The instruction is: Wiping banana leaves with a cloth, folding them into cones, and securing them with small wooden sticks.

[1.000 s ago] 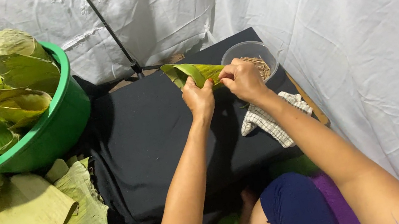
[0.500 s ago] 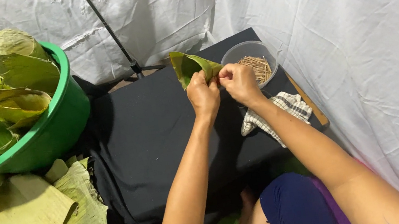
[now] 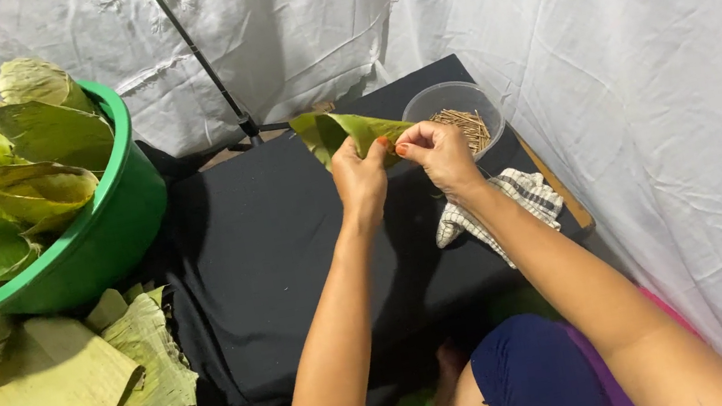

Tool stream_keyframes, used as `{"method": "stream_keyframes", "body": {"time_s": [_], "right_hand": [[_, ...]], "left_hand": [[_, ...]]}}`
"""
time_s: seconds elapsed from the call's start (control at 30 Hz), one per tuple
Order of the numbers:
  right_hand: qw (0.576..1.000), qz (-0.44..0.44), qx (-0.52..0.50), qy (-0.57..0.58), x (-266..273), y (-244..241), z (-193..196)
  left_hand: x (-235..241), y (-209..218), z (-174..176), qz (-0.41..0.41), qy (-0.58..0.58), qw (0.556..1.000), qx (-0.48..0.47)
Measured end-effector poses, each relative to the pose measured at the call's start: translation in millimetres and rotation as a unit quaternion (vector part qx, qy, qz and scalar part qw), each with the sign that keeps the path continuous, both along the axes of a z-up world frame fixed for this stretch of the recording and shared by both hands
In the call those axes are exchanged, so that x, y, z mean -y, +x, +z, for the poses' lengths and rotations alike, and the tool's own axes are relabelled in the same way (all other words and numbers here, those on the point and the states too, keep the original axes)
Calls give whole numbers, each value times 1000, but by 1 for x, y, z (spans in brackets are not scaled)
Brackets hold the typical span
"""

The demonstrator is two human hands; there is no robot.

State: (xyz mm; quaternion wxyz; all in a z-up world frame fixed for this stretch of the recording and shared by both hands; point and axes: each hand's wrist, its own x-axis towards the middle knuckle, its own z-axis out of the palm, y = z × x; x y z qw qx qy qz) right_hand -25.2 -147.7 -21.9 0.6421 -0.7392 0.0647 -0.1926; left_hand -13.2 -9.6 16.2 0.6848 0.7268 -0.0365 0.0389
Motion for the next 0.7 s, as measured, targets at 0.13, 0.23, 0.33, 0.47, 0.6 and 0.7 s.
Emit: {"method": "stream_keyframes", "body": {"time_s": [0.13,0.23,0.33,0.47,0.6,0.7], "right_hand": [[1000,17,17,11,2,-4,5],[999,30,24,-16,-3,-10,14],[999,27,22,1,-14,-18,23],[999,26,38,14,-29,-27,26],[998,29,43,29,-42,-31,22],[996,40,46,65,-54,-35,20]], "left_hand": [[-9,12,-14,8,-66,997,-36],[-14,11,-15,8,-90,994,-57],[-20,9,-10,10,-121,989,-88],[-29,-10,13,24,-123,987,-102],[-42,-8,7,21,-86,991,-103],[-50,-19,18,26,-95,990,-104]]}}
